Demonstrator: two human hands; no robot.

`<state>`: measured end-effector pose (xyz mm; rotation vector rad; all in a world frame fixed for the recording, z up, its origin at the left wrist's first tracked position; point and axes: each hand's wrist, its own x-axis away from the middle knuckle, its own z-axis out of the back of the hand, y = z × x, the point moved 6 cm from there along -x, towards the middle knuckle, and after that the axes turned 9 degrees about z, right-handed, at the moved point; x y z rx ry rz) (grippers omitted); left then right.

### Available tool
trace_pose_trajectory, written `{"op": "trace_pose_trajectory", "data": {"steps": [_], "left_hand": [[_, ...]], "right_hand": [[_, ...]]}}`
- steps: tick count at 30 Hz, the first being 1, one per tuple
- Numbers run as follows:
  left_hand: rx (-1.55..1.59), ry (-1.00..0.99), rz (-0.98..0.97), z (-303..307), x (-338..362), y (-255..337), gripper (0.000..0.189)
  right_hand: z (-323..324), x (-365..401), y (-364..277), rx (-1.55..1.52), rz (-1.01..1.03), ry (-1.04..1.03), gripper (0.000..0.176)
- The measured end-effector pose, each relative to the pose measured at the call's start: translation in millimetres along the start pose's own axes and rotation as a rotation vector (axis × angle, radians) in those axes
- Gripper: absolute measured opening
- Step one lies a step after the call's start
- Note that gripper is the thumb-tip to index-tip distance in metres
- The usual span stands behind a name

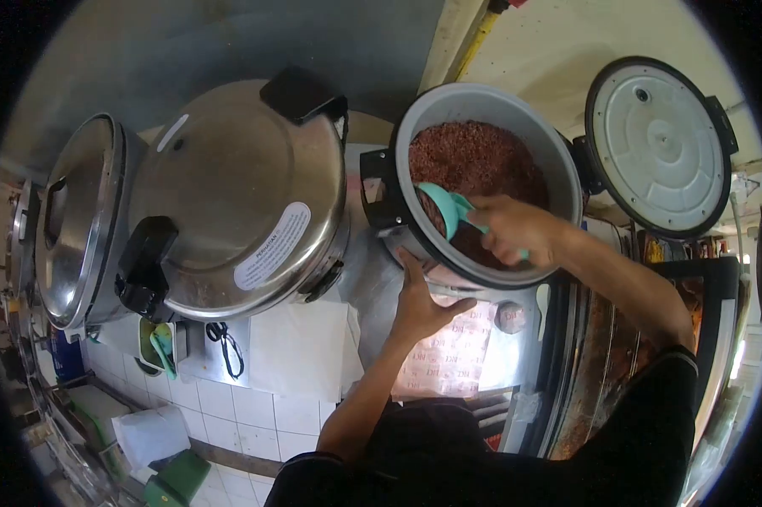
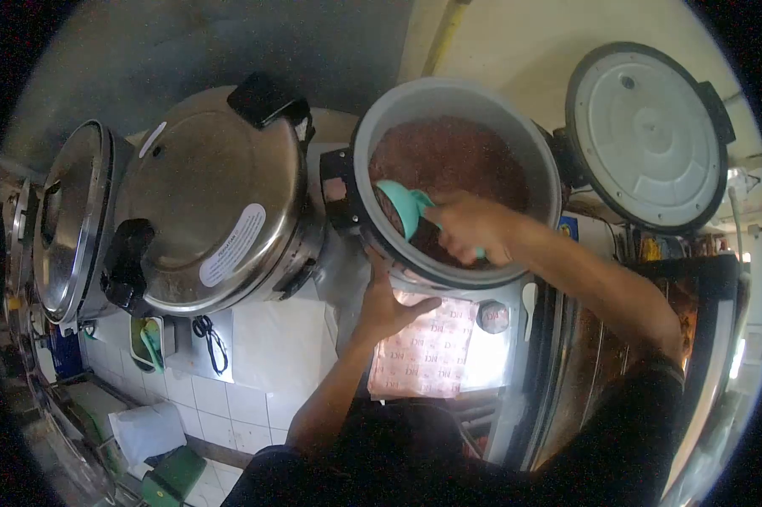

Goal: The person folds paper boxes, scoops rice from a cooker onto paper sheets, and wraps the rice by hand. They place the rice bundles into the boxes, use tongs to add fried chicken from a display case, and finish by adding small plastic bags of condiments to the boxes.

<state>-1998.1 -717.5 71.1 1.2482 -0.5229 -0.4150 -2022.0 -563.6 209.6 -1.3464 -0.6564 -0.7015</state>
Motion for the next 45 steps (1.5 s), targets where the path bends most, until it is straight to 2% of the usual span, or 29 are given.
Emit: {"op": "trace_pose_trajectory", "data": {"steps": [4,8,9,12,13,16,19,22,23,24,26,28,29,32,35,37,38,39,40,42,45], "left_hand": [[0.09,-0.021,-0.029,-4,-10,-9,0.147],[0.038,0.003,-0.012,0,-5,-11,0.142],[0.002,0.007,-0.005,-1,-5,-6,0.14],[0.062,-0.01,-0.017,1,-7,-25,0.134],[0.226,0.028,-0.034,7,-1,-25,0.116],[0.206,0.164,0.107,15,40,-35,0.086],[0.1,0.088,0.163,-3,90,-78,0.056],[-0.294,-0.045,-0.161,-27,130,-123,0.047],[-0.472,-0.194,-0.141,-40,143,-148,0.061],[-0.572,-0.278,-0.175,-44,157,-153,0.068],[-0.76,-0.399,-0.303,-55,153,-155,0.082],[-0.838,-0.513,-0.293,-55,153,-167,0.093],[-0.879,-0.559,-0.288,-58,153,-172,0.099],[-0.835,-0.534,-0.267,-56,153,-168,0.102],[-0.849,-0.522,-0.299,-55,151,-174,0.107],[-0.867,-0.517,-0.313,-54,152,-177,0.109],[-0.884,-0.504,-0.33,-55,152,-179,0.11],[-0.901,-0.492,-0.347,-55,153,-181,0.111],[-0.9,-0.491,-0.35,-55,153,-183,0.112],[-0.896,-0.492,-0.352,-56,153,-185,0.112],[-0.906,-0.5,-0.328,-57,152,-187,0.112]], "right_hand": [[3,-28,15,-0.088,0.079,0.041,0.033],[23,-5,19,-0.342,0.031,-0.081,0.022],[24,-11,22,-0.392,0.037,-0.026,0.017],[30,-36,41,-0.824,-0.065,-0.214,0.018],[32,-31,42,-0.823,-0.035,-0.192,0.019],[33,16,44,-0.875,0.124,-0.128,0.018],[28,74,68,-0.967,0.268,-0.087,0.025],[9,119,123,-1.099,0.322,-0.035,0.023],[-3,133,145,-1.15,0.313,0.014,0.022],[-17,146,167,-1.199,0.303,0.062,0.021],[-46,154,231,-1.361,0.184,0.132,0.02],[-83,147,288,-1.487,0.108,0.208,0.022],[-101,139,312,-1.495,0.069,0.245,0.023],[-140,81,405,-1.534,0.069,0.342,0.033],[-160,46,434,-1.437,0.119,0.522,0.048],[-153,27,456,-0.679,0.244,0.914,0.055],[-152,25,450,-0.278,0.293,1.067,0.059],[-157,35,417,0.209,0.378,1.153,0.063],[-172,25,415,0.43,0.439,1.134,0.062],[-193,1,424,0.533,0.322,1.024,0.063],[-192,-11,421,0.573,0.263,0.954,0.072]]}}
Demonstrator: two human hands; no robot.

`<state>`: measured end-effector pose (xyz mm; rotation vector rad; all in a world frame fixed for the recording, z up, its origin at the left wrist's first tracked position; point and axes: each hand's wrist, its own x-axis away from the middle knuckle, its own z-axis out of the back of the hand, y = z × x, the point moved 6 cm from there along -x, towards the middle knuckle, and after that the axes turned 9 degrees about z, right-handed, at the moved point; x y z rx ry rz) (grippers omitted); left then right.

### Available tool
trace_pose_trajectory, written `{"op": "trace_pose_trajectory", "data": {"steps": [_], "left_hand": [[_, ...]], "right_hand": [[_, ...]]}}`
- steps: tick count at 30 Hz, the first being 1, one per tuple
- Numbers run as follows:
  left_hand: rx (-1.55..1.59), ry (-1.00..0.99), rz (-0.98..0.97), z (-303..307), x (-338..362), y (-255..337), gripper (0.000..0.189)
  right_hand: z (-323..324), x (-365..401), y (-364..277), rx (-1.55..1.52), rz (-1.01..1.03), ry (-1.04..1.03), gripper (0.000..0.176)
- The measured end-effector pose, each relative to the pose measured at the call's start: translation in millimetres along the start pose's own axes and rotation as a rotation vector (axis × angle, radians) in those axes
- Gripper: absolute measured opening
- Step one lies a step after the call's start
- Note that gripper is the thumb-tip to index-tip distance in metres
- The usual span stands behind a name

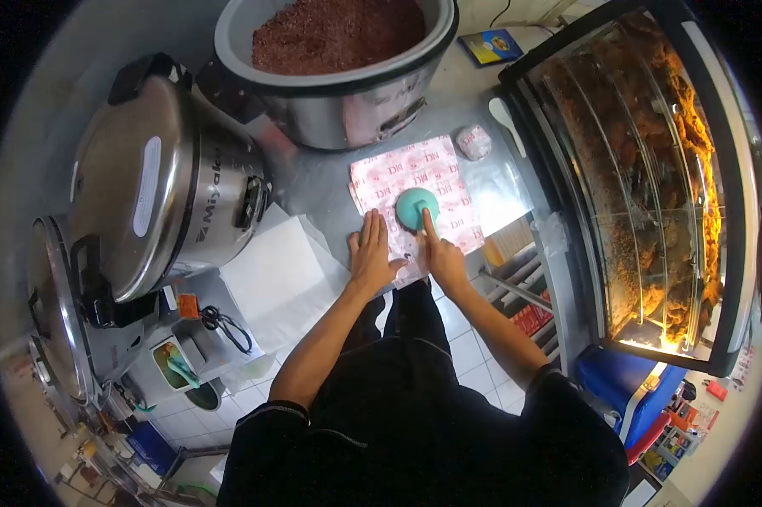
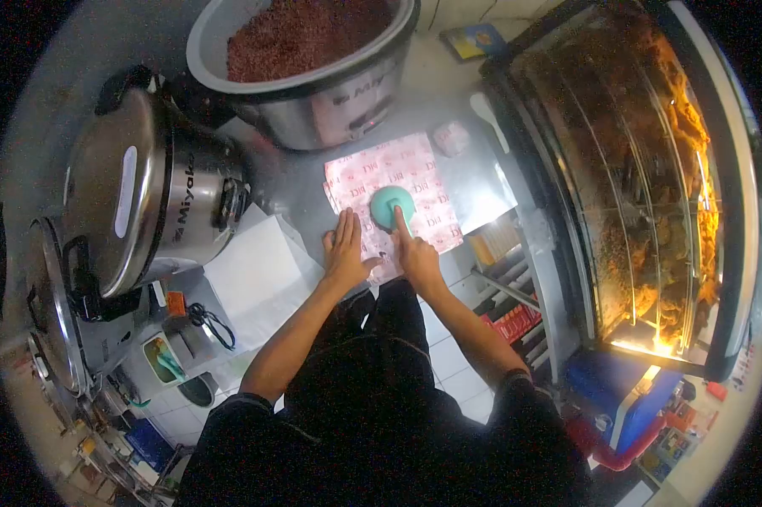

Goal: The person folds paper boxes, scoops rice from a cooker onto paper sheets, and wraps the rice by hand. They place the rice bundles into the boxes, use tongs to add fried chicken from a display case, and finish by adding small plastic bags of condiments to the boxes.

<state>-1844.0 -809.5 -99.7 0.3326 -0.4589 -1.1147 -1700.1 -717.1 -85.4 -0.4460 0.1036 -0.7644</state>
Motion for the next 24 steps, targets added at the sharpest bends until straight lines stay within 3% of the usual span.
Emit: {"op": "trace_pose_trajectory", "data": {"steps": [11,20,24], "left_hand": [[0.015,-0.013,0.011,2,-2,5,0.11],[-0.004,0.022,0.025,-4,2,-1,0.114],[-0.003,0.008,0.027,1,4,1,0.113]], "right_hand": [[-7,8,-3,0.064,-0.027,0.011,0.072],[3,21,1,0.005,0.043,0.277,0.071],[44,18,-4,-0.125,0.008,0.419,0.071]]}}
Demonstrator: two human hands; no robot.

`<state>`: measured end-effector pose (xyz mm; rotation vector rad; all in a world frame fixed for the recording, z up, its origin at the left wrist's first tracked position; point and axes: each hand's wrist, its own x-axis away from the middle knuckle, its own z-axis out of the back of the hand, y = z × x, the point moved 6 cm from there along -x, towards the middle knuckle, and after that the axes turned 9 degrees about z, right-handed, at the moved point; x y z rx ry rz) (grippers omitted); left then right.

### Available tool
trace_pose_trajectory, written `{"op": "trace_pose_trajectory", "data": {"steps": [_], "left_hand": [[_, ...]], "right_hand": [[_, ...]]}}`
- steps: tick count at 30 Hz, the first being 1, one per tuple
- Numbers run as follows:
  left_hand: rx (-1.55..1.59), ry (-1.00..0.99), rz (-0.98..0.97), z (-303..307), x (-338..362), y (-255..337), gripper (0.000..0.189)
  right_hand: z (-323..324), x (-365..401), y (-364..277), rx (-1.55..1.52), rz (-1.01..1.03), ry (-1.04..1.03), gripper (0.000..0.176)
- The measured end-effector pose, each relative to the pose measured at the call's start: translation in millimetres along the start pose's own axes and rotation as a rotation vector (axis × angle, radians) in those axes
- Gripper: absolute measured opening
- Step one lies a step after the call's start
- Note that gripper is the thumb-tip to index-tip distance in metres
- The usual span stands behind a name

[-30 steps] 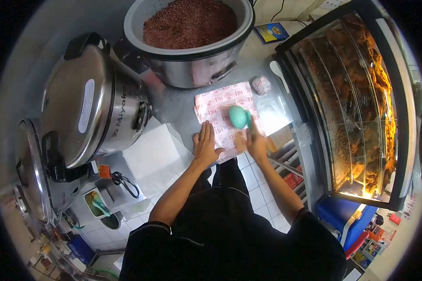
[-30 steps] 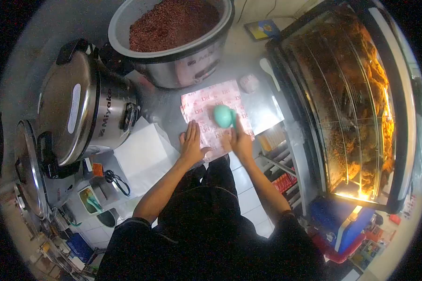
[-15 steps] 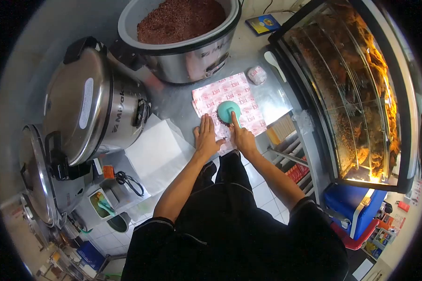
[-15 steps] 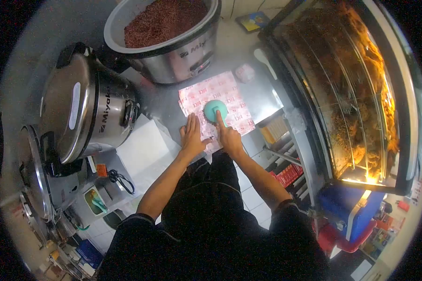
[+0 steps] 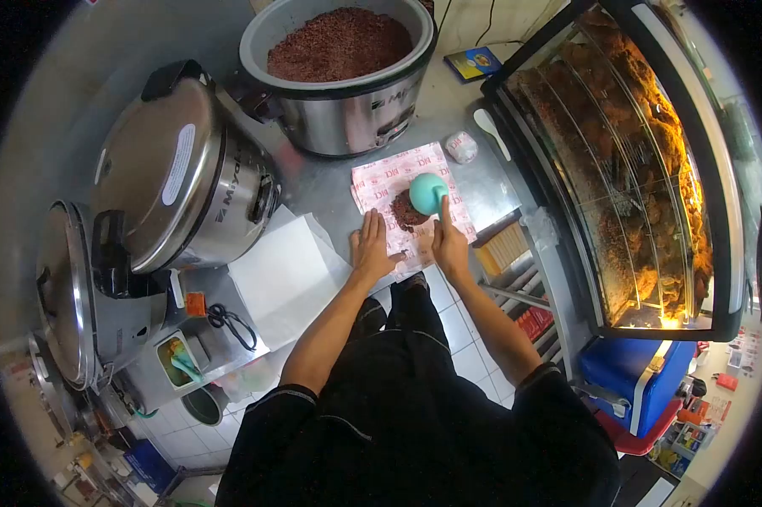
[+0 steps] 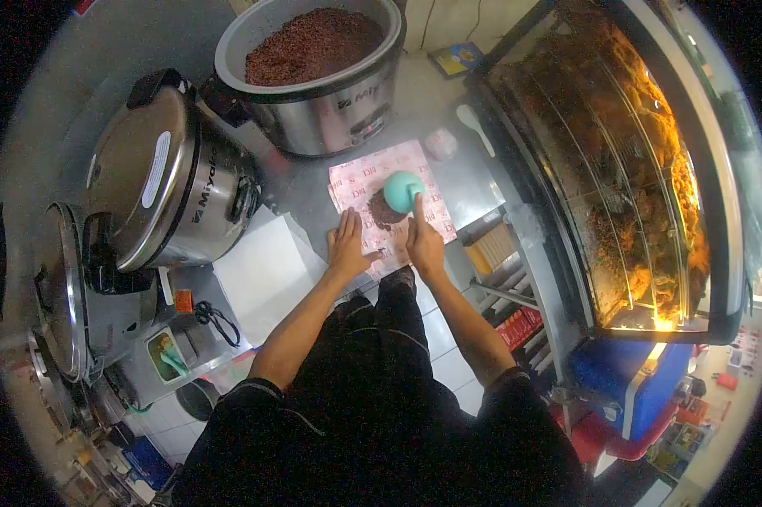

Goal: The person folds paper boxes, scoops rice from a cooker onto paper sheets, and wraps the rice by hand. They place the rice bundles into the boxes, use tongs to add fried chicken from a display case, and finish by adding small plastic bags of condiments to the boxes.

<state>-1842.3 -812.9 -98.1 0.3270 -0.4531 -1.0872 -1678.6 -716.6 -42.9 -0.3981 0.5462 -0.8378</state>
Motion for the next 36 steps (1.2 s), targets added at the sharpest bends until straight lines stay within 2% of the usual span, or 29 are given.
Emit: {"op": "trace_pose_trajectory", "data": {"steps": [3,4,6,8,10,12,14,16,17,20,21,23,24,26,28,30,31,32,33,36], "left_hand": [[-0.002,-0.013,0.008,-2,-1,-1,0.112],[0.006,-0.019,0.02,-3,-2,-1,0.112],[0.018,-0.036,0.049,-5,-2,-2,0.111],[0.012,-0.006,0.082,2,-1,3,0.108],[0.022,0.033,0.107,15,-2,14,0.103],[0.047,0.077,0.131,29,-4,24,0.096],[0.108,0.202,0.04,32,-16,31,0.087],[0.168,0.263,-0.008,32,-29,37,0.075],[0.197,0.26,-0.008,30,-34,38,0.067],[0.226,0.156,-0.009,20,-41,37,0.043],[0.229,0.098,0.0,12,-36,36,0.035],[0.326,0.208,-0.042,5,-31,35,0.028],[0.366,0.267,-0.067,5,-29,35,0.025],[0.396,0.315,-0.033,18,-18,43,0.034],[0.409,0.358,0.044,30,-10,51,0.042],[0.402,0.377,0.169,34,11,52,0.05],[0.305,0.344,0.148,33,25,60,0.052],[0.207,0.315,0.126,34,37,67,0.054],[0.108,0.288,0.102,33,45,73,0.056],[0.008,0.316,0.054,-8,63,54,0.038]], "right_hand": [[38,-24,-25,-0.171,0.004,0.136,0.067],[52,-35,-37,-0.253,-0.129,0.07,0.065],[92,-80,-88,-0.357,0.096,0.267,0.06],[124,-143,-131,-0.106,0.479,0.455,0.056],[129,-206,-151,-0.204,0.464,0.394,0.046],[123,-265,-163,-0.157,0.414,0.281,0.04],[107,-311,-168,-0.124,0.407,0.204,0.041],[110,-315,-178,0.029,0.481,0.292,0.043],[113,-315,-179,0.105,0.514,0.329,0.044],[157,-272,-165,-0.247,0.598,0.447,0.038],[162,-248,-147,-0.307,0.507,0.407,0.036],[152,-196,-89,-0.386,0.372,0.321,0.028],[141,-170,-59,-0.39,0.283,0.257,0.026],[111,-113,4,-0.328,0.157,0.136,0.029],[76,-61,59,-0.277,-0.123,-0.27,0.039],[69,-36,66,-0.207,0.145,-0.312,0.047],[66,-25,68,-0.174,0.28,-0.331,0.051],[55,-16,77,-0.197,0.288,-0.48,0.054],[47,-12,87,-0.129,0.39,-0.5,0.052],[22,3,121,0.052,0.657,-0.543,0.041]]}}
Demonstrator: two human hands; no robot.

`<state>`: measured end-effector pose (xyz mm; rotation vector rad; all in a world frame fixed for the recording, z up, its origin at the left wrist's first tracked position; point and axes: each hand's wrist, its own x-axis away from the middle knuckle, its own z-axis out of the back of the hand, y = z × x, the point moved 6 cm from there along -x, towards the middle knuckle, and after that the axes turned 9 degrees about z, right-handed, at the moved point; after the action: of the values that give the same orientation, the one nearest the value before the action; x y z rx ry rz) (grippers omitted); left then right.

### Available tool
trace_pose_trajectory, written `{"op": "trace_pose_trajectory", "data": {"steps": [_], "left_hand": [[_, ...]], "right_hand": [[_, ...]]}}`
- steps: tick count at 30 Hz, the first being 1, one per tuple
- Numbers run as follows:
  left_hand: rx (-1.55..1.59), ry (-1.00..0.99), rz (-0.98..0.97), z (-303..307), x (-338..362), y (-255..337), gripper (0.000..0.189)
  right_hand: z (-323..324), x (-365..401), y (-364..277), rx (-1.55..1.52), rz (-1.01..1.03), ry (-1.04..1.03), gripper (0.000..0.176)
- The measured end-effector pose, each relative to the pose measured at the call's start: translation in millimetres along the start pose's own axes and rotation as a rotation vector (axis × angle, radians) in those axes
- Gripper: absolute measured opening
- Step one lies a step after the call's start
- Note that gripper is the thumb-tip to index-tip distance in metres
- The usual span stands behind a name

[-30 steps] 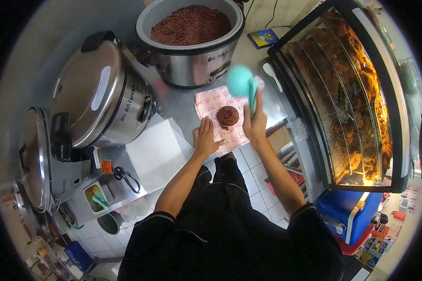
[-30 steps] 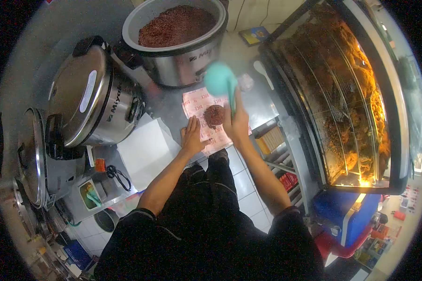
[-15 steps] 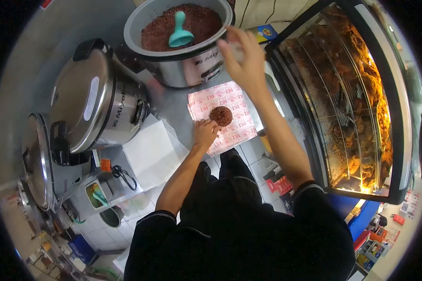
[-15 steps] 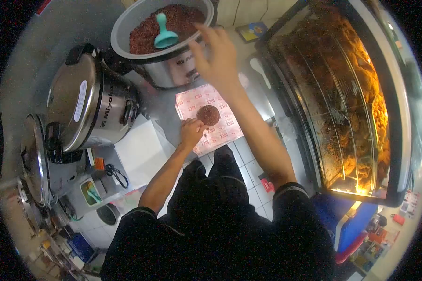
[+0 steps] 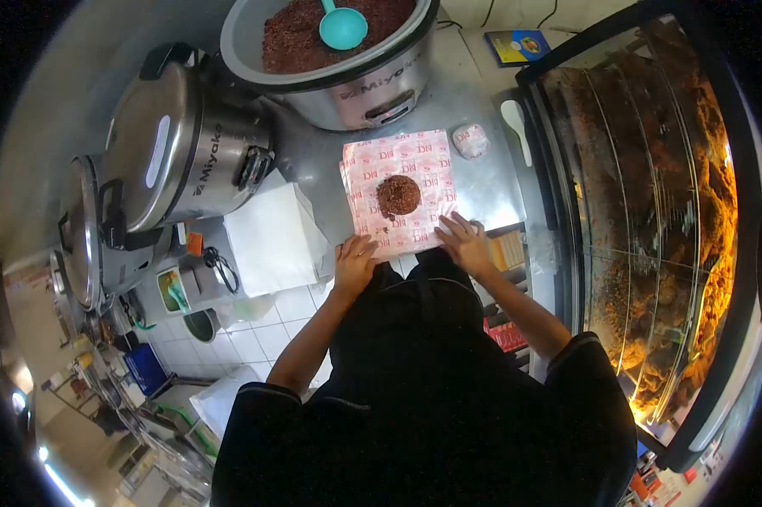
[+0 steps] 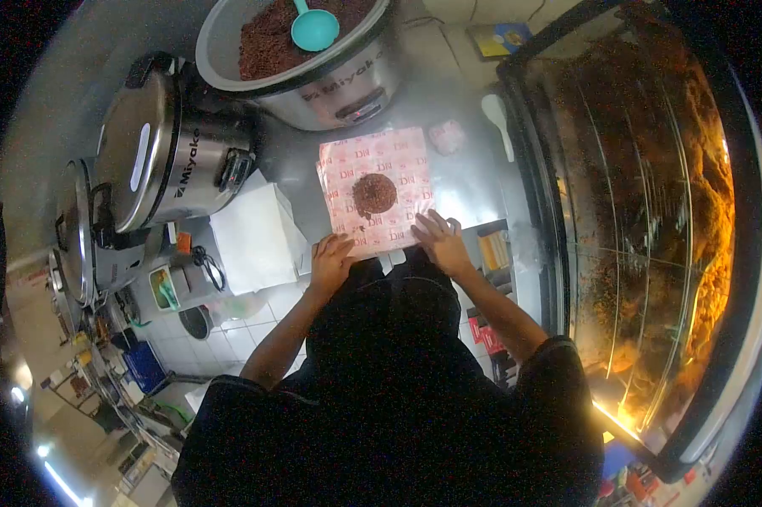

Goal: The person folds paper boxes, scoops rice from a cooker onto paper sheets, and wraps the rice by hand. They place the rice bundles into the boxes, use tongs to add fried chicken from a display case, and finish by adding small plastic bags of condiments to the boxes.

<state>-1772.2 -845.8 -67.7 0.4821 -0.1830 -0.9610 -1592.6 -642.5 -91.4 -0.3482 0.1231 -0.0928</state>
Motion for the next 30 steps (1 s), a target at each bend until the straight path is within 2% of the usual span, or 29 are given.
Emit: {"op": "trace_pose_trajectory", "data": {"steps": [1,4,8,12,16,18,19,22,25,30], "left_hand": [[-0.021,0.017,-0.023,-2,3,-3,0.033],[0.016,-0.1,-0.03,-11,-1,-7,0.016],[0.044,-0.045,-0.017,1,-10,0,0.006],[0.055,-0.032,0.044,0,-10,-6,0.004],[0.075,-0.077,0.08,-13,-10,-14,0.005],[0.134,-0.164,0.132,-14,-10,-16,0.004],[0.161,-0.204,0.154,-12,-13,-16,0.005],[0.253,-0.015,0.109,8,-21,-2,0.005],[0.246,0.007,0.133,15,-25,1,0.008],[0.311,-0.063,0.262,3,-26,-9,0.015]], "right_hand": [[0,1,5,-0.013,0.039,0.01,0.039],[6,-4,12,-0.058,0.119,0.05,0.031],[23,-13,12,-0.19,0.111,0.096,0.026],[29,-17,16,-0.207,0.055,-0.008,0.029],[40,-25,4,-0.248,0.109,0.064,0.033],[37,-28,2,-0.245,0.126,0.064,0.036],[35,-28,4,-0.227,0.128,0.062,0.035],[32,-29,4,-0.194,0.131,0.079,0.029],[37,-33,4,-0.192,0.112,0.138,0.02],[36,-43,5,-0.195,0.044,0.163,0.012]]}}
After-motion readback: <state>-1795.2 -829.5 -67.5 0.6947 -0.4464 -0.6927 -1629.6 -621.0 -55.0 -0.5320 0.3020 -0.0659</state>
